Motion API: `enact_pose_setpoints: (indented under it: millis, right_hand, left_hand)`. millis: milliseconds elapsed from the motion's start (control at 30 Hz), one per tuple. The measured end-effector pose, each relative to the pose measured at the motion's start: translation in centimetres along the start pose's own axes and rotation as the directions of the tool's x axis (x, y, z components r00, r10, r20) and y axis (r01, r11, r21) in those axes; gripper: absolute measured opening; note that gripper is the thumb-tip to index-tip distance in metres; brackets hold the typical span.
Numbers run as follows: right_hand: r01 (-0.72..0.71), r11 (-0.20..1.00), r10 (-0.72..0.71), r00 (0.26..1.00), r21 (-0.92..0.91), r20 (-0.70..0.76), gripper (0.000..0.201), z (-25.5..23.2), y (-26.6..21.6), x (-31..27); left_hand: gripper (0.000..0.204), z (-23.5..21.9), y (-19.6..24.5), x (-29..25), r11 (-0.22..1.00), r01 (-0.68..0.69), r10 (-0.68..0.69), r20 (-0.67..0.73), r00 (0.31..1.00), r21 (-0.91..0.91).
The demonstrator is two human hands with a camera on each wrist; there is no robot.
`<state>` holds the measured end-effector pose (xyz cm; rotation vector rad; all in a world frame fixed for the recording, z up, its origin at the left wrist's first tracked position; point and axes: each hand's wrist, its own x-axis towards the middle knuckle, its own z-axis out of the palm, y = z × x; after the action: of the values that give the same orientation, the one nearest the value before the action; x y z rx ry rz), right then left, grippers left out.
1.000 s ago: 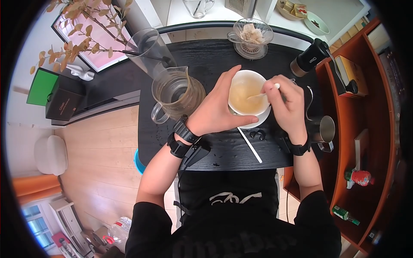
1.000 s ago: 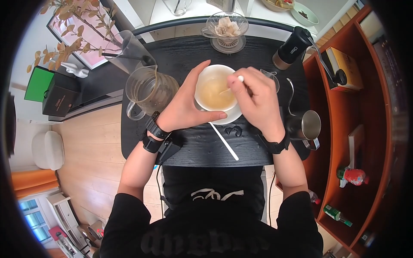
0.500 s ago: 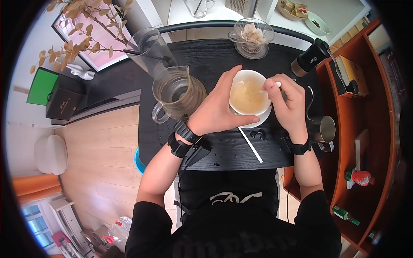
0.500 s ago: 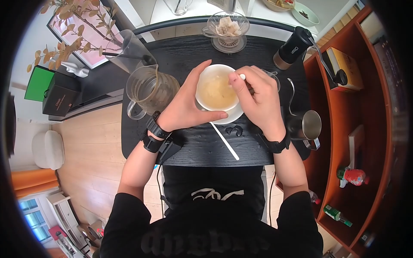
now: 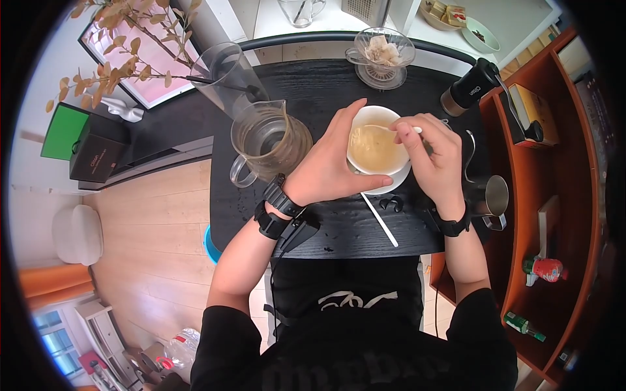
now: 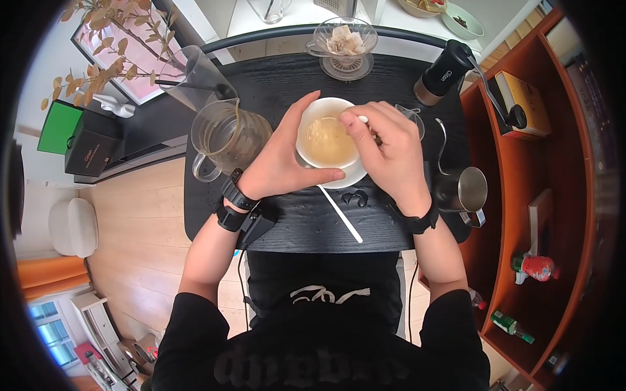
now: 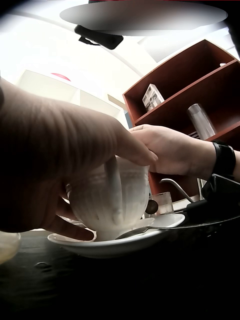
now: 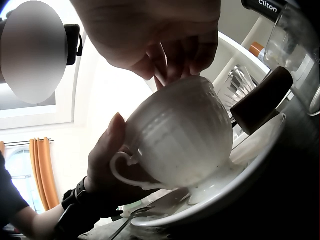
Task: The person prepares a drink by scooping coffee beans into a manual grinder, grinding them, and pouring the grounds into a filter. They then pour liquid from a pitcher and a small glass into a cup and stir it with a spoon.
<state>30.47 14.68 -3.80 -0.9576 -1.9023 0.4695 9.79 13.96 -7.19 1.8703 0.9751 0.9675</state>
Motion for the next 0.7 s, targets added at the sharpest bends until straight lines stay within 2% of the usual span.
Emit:
enact_pose_setpoints:
  millis: [33,133,233,333,433,533,633,700]
  right_hand:
    - [0.005,1.000,-0.006,1.000,-0.031,-0.028,0.016,-0.03,0.13,0.02]
    - [-0.027,0.999,0.025,0.998,0.032,0.054,0.017,-0.37,-0.21,-0.22]
    - [0.004,0.999,-0.004,1.000,0.041,-0.011,0.017,0.14,-0.31,0.02]
    - [-0.093,0.996,0.093,0.995,0.002,-0.025,0.018,-0.33,-0.21,-0.04]
    - [-0.049,0.998,0.047,0.998,0.040,0.051,0.019,-0.35,-0.48,-0.12]
    - [0.023,1.000,-0.024,0.999,-0.004,-0.030,0.019,0.04,0.09,0.14]
    - [-0.128,0.992,0.128,0.992,-0.009,-0.019,0.018,-0.59,-0.41,0.05]
    - [-0.080,0.997,0.080,0.997,0.016,0.024,0.019,-0.55,-0.33,-0.09]
  left_hand:
    - [0.117,0.00,0.01,0.01,1.000,0.001,-0.001,0.000,1.000,0.001]
    - [0.117,-0.04,0.03,0.06,1.000,-0.003,0.003,0.004,1.000,0.008]
    - [0.117,0.01,-0.12,0.03,1.000,-0.003,0.003,0.003,1.000,-0.015]
    - [0.116,-0.05,-0.11,0.03,1.000,0.002,-0.002,0.007,1.000,-0.003]
    - [0.116,-0.07,0.09,0.06,1.000,0.010,-0.010,0.007,1.000,-0.012]
    - [0.116,-0.02,-0.13,-0.01,1.000,-0.021,0.021,-0.007,1.000,0.018]
    - [0.116,0.00,-0.05,0.06,1.000,-0.016,0.016,-0.005,1.000,0.011]
    - [0.116,0.01,-0.03,0.04,1.000,-0.008,0.008,-0.002,1.000,-0.003]
